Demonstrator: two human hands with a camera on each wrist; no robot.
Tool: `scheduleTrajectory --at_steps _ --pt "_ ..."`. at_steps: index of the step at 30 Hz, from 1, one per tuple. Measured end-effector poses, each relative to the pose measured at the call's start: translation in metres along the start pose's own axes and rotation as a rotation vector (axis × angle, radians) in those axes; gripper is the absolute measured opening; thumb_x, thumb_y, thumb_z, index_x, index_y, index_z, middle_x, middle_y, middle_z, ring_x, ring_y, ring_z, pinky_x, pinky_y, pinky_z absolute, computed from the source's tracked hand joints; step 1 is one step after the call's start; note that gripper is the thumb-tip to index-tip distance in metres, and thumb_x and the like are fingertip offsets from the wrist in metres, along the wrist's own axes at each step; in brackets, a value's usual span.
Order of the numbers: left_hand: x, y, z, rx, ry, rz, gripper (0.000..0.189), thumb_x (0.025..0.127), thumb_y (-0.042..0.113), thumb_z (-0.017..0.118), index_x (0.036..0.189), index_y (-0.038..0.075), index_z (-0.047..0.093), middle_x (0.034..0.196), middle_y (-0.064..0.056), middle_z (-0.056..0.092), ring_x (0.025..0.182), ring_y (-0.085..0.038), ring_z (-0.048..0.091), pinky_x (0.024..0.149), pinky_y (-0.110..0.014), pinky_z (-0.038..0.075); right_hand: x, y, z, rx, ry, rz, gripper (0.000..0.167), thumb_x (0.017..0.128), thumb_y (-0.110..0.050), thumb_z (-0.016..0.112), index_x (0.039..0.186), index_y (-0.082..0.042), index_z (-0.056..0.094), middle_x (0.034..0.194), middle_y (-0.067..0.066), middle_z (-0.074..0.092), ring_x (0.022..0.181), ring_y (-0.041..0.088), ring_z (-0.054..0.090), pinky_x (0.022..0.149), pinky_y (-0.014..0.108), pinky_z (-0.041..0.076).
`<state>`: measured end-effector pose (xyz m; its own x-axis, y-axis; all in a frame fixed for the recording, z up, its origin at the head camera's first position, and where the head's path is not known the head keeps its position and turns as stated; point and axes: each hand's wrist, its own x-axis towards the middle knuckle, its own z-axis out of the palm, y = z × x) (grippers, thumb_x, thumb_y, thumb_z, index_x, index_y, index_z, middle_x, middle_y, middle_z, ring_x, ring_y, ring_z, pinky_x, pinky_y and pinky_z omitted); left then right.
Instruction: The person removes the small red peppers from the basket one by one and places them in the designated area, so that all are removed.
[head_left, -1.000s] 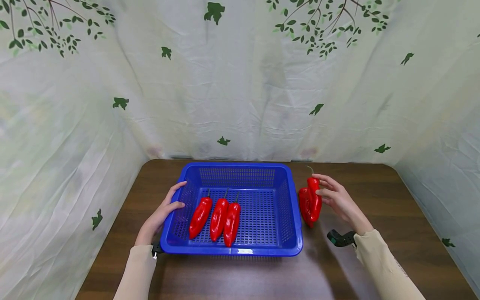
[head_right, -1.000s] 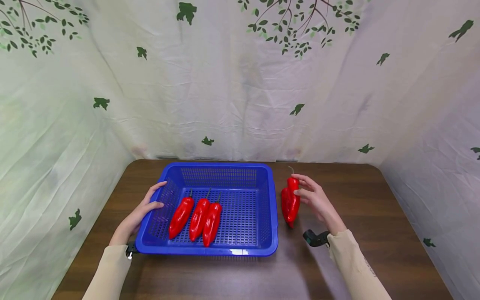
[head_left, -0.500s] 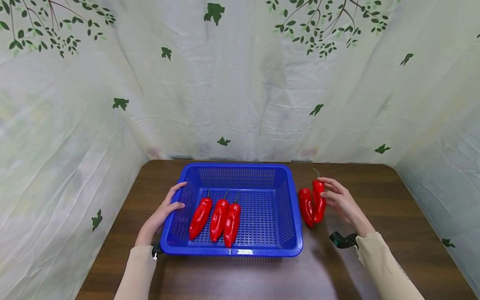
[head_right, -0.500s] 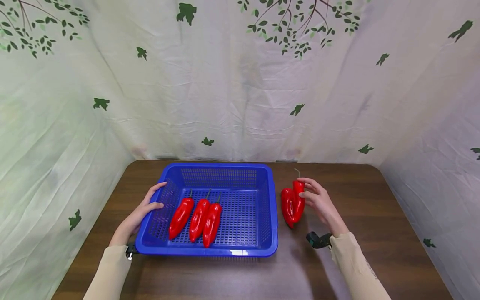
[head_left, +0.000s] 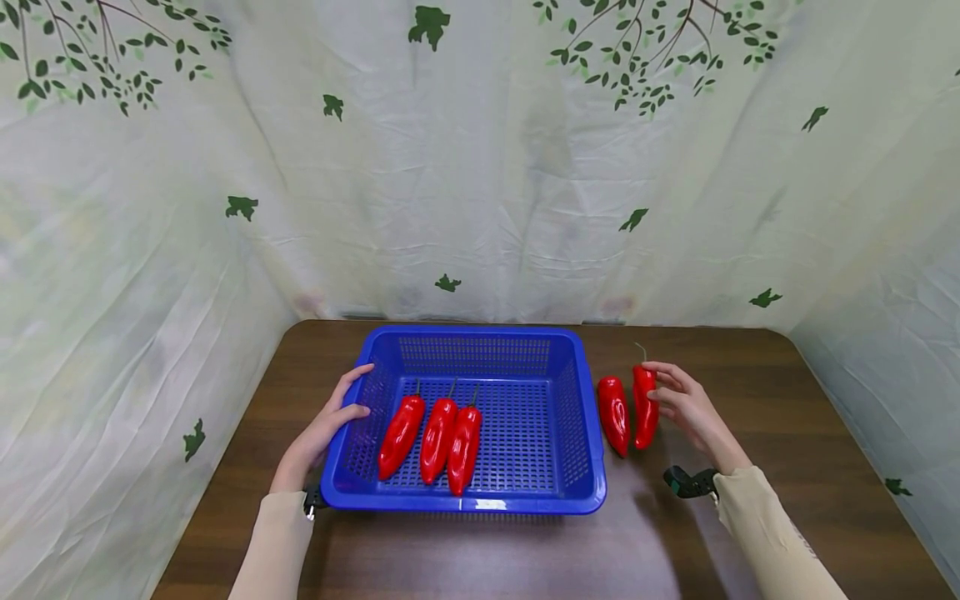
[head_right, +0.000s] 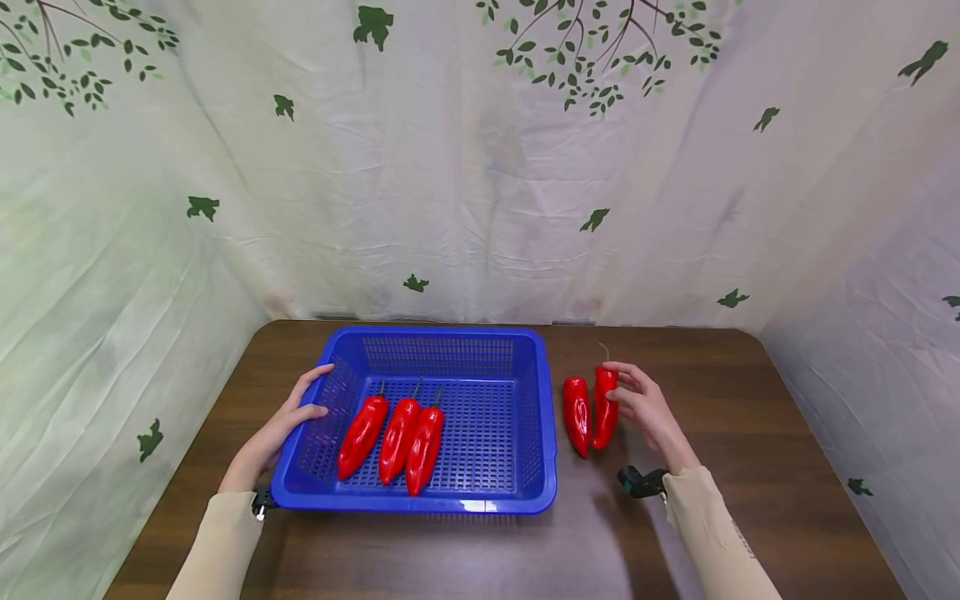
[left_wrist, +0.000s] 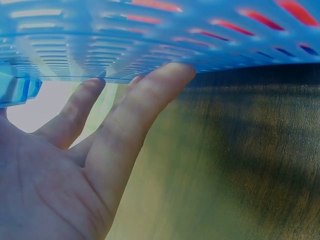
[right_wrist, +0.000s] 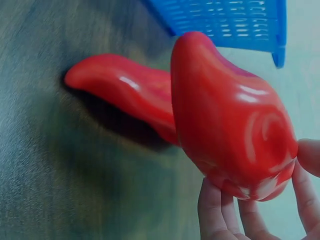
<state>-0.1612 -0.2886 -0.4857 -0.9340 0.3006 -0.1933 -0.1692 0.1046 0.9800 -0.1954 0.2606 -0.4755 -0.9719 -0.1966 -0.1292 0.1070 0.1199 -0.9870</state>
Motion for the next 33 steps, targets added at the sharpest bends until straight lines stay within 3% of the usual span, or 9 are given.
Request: scheduleTrajectory --at_steps 6,14,23,33 --pt "0.000 0.000 0.000 -0.008 -0.003 -0.001 0.065 0.096 0.015 0.045 0.151 0.033 0.014 0.153 -0.017 0.004 0.127 -0.056 0.027 0.087 -0.059 0.047 0.004 0.008 -0.002 -0.043 0.017 0.029 0.049 0.098 -0.009 0.048 0.143 -0.001 0.031 0.145 0.024 0.031 0.113 0.025 0.045 0.086 0.030 0.049" --pt "0.000 0.000 0.001 0.000 0.002 -0.001 0.066 0.095 0.016 0.046 0.150 0.032 0.014 0.153 -0.018 0.004 0.127 -0.056 0.027 0.086 -0.060 0.047 0.008 0.017 -0.001 -0.074 0.049 0.061 0.050 0.096 -0.009 0.051 0.143 -0.002 0.034 0.144 0.024 0.030 0.107 0.025 0.050 0.085 0.029 0.050" --pt "0.000 0.000 0.000 -0.006 0.004 -0.010 0.065 0.096 0.016 0.046 0.150 0.033 0.015 0.152 -0.017 0.006 0.126 -0.055 0.029 0.087 -0.058 0.047 0.010 0.014 0.006 -0.144 0.080 0.077 0.050 0.095 -0.006 0.051 0.142 0.000 0.034 0.144 0.028 0.028 0.117 0.040 0.042 0.088 0.038 0.049" --pt "0.001 0.000 -0.001 -0.001 0.009 -0.016 0.065 0.095 0.016 0.047 0.149 0.035 0.016 0.152 -0.017 0.005 0.127 -0.055 0.028 0.087 -0.059 0.047 0.019 0.024 0.008 -0.213 0.097 0.081 0.050 0.093 -0.006 0.054 0.141 -0.001 0.037 0.141 0.027 0.032 0.120 0.042 0.038 0.092 0.045 0.047"
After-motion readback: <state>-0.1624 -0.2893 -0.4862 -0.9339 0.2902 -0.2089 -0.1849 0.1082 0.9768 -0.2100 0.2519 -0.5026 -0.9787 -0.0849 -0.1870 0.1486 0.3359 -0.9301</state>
